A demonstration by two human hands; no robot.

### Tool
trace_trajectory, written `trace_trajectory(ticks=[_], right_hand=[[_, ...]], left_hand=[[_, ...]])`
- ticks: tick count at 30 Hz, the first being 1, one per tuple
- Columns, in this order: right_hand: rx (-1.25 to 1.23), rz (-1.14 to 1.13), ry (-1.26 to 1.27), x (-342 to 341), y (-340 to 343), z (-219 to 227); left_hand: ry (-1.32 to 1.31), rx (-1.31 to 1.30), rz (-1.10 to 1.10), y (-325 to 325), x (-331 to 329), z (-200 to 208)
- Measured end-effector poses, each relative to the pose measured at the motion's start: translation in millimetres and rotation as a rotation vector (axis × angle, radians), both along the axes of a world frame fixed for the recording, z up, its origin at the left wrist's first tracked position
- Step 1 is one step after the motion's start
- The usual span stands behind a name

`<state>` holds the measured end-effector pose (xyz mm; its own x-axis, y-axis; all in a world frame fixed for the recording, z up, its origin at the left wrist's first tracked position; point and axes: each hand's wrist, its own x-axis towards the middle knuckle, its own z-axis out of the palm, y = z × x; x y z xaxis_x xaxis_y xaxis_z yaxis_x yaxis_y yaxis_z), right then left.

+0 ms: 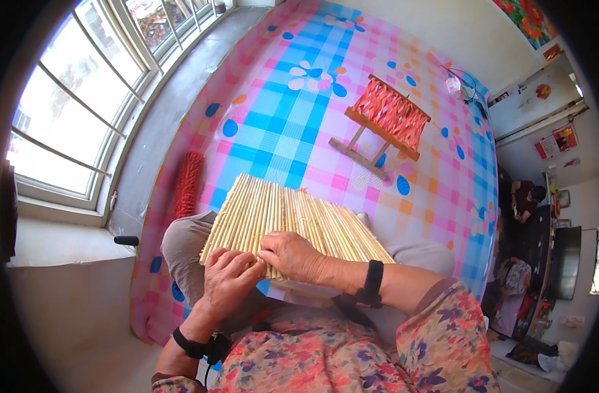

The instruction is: The person sits on a colorful mat and weaves a bamboo mat by hand, threading white string through the bamboo slats. They repeatedly pull the string tight, adjust the slats, and use scissors to cut the string.

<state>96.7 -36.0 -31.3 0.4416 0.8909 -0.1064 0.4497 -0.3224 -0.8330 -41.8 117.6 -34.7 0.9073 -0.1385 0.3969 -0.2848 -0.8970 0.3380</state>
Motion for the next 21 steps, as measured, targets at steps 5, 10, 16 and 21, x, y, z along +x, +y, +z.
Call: trace_trajectory(ticks=[5,10,16,21], right_hand=[[0.09,-0.146,0.155,-6,1,-2],[0.087,-0.17,0.209,-3,-1,-6],[0.144,-0.277,0.283,1,5,5],[0.291,-0.31,0.424,37,17,18]], left_hand=[[-0.057,-0.083,0.044,-2,3,-4],[-0.042,-0.092,0.011,2,6,-4],[0.075,-0.066,-0.017,5,5,0],[0.025,-0.112,-0.054,5,2,-1]])
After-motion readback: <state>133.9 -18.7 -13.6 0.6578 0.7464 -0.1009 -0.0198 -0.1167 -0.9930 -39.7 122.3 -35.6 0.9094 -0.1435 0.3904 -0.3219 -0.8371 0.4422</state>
